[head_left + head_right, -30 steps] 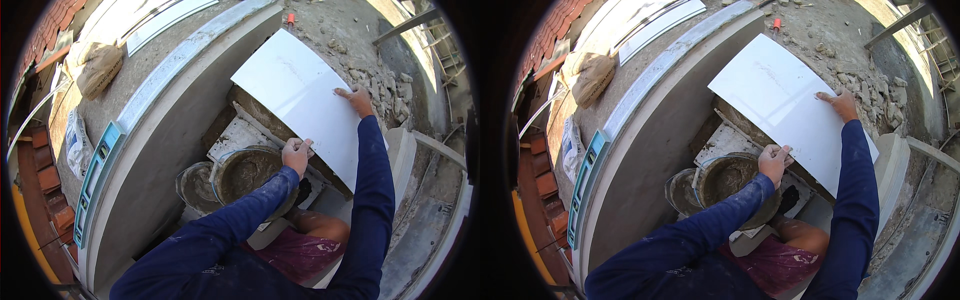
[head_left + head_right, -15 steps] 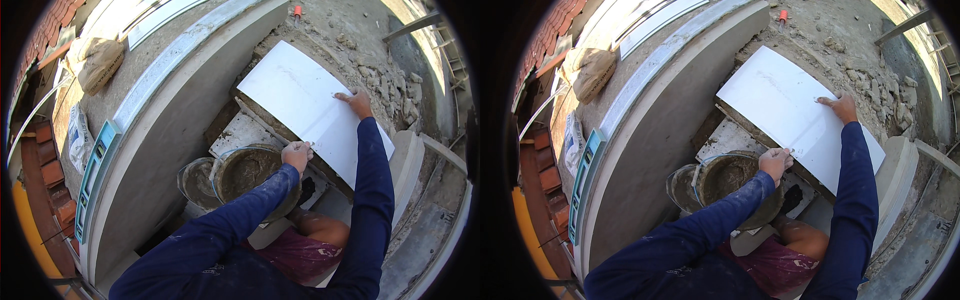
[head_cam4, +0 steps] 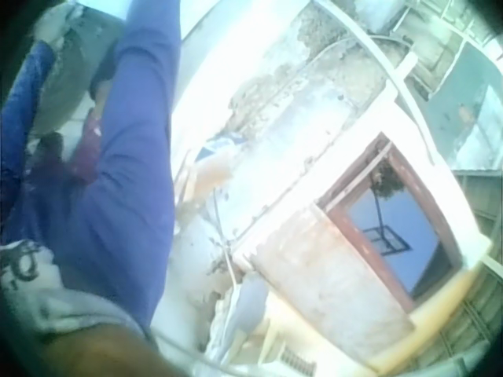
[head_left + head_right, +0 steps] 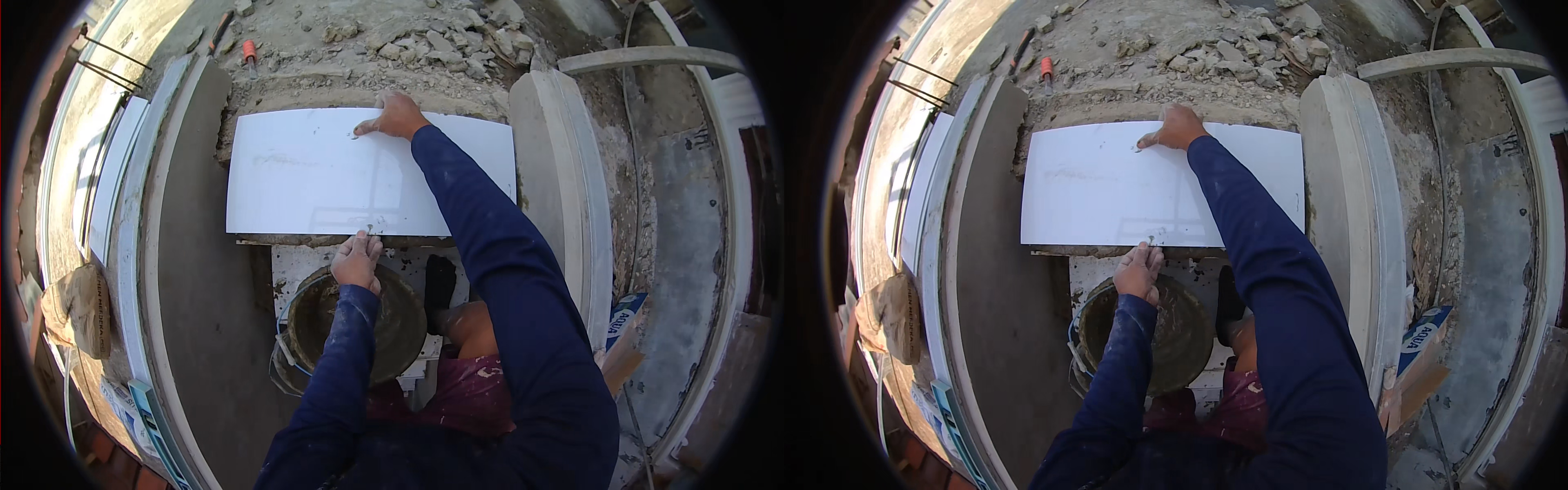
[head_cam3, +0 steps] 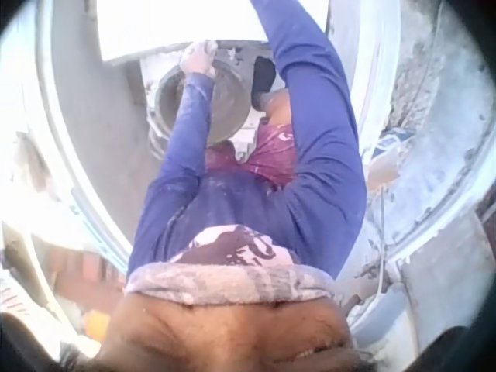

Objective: Applying mortar and setting a tile on concrete stairs.

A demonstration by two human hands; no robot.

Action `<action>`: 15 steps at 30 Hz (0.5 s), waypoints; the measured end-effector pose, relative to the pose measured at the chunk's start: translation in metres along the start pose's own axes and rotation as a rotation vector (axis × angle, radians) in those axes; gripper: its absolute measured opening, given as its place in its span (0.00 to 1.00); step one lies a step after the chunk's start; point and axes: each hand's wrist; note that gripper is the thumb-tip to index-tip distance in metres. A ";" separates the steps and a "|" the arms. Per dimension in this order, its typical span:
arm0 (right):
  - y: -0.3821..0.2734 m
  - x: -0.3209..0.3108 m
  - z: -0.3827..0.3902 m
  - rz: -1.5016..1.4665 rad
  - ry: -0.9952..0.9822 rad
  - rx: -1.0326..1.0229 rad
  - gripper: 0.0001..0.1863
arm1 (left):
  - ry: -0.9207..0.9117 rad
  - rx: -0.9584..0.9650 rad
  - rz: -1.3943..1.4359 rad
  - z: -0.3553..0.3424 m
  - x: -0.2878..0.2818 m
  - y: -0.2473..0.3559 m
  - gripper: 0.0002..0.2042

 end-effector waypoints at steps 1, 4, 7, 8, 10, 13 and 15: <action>-0.001 0.005 0.000 -0.016 -0.010 -0.010 0.45 | 0.011 0.000 -0.019 -0.001 -0.005 0.001 0.10; -0.010 0.010 0.000 0.003 -0.034 -0.011 0.43 | 0.017 0.012 0.005 -0.001 -0.009 0.000 0.09; -0.005 0.010 0.001 -0.052 -0.009 -0.020 0.41 | 0.027 -0.012 0.024 0.004 -0.005 0.001 0.08; -0.014 0.008 0.003 -0.015 -0.049 0.012 0.40 | 0.051 -0.012 0.023 0.002 -0.007 0.001 0.07; -0.001 0.007 0.006 0.035 0.083 -0.069 0.39 | 0.029 -0.029 0.019 0.007 0.002 0.001 0.08; -0.011 0.001 0.008 -0.032 -0.013 -0.005 0.38 | 0.043 -0.038 0.031 0.006 0.001 0.002 0.09; -0.008 0.005 0.006 -0.028 -0.016 -0.017 0.37 | 0.052 -0.044 0.030 0.007 0.001 0.006 0.09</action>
Point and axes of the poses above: each hand's wrist, its own z-axis away from the middle knuckle, its own x-axis out of the palm, y = z × x, and after that the axes turned 4 degrees about -z, right-handed
